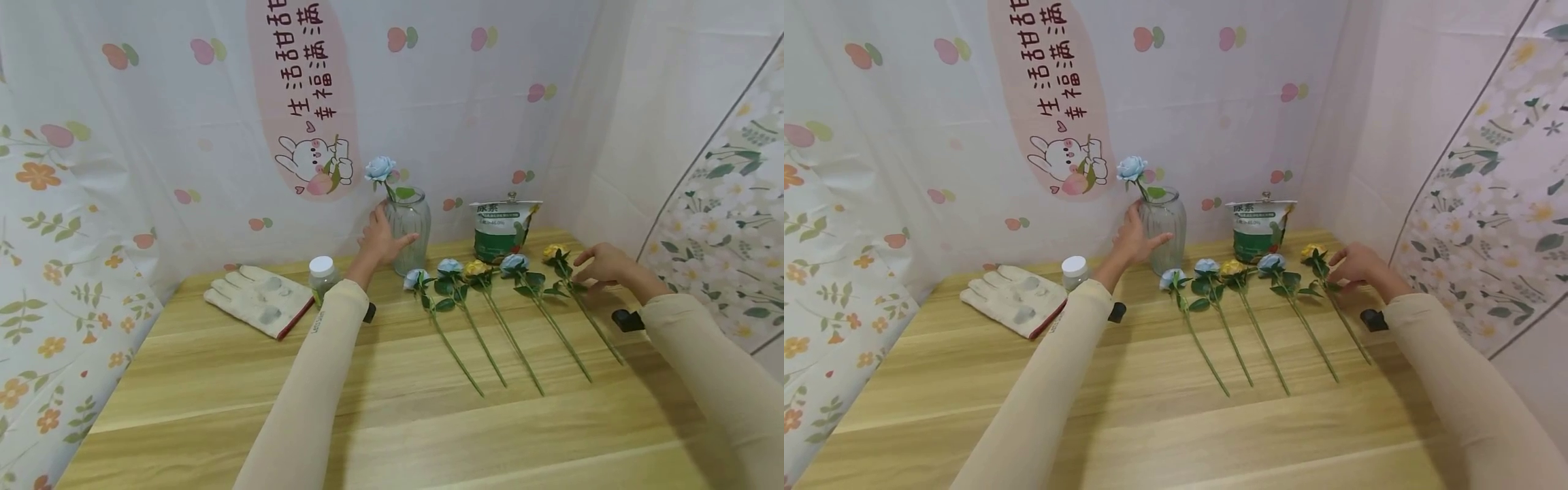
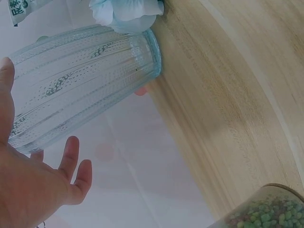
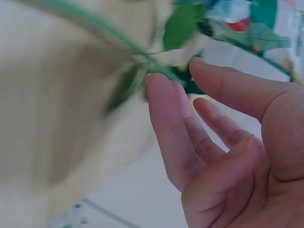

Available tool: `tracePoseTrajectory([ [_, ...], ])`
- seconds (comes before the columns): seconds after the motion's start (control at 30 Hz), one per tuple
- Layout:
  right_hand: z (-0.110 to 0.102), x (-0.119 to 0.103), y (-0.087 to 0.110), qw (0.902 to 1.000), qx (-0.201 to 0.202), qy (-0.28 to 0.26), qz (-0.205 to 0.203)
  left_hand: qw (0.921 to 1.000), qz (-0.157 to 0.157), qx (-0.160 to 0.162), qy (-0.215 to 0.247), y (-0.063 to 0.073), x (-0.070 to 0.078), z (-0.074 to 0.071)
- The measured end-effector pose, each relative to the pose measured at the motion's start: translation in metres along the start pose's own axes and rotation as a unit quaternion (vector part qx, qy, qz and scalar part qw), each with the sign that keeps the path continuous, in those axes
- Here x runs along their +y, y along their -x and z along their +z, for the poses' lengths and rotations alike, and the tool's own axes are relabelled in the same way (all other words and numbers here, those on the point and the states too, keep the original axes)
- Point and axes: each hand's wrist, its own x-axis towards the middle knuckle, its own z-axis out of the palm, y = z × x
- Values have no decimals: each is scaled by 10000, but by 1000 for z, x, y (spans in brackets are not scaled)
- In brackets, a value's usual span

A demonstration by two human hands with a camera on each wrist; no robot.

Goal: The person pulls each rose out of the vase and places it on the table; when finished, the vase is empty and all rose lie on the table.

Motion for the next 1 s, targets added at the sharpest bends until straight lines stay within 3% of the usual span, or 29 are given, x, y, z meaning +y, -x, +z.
tracePoseTrajectory([
  [0.57, 2, -106, -14, 9986, -140, -351, -383, 10000, -22, -67, -56, 1, 0, -3],
  [1.0, 15, -181, -27, 9973, 108, -336, -643, 9999, 56, -64, 99, 2, 1, -2],
])
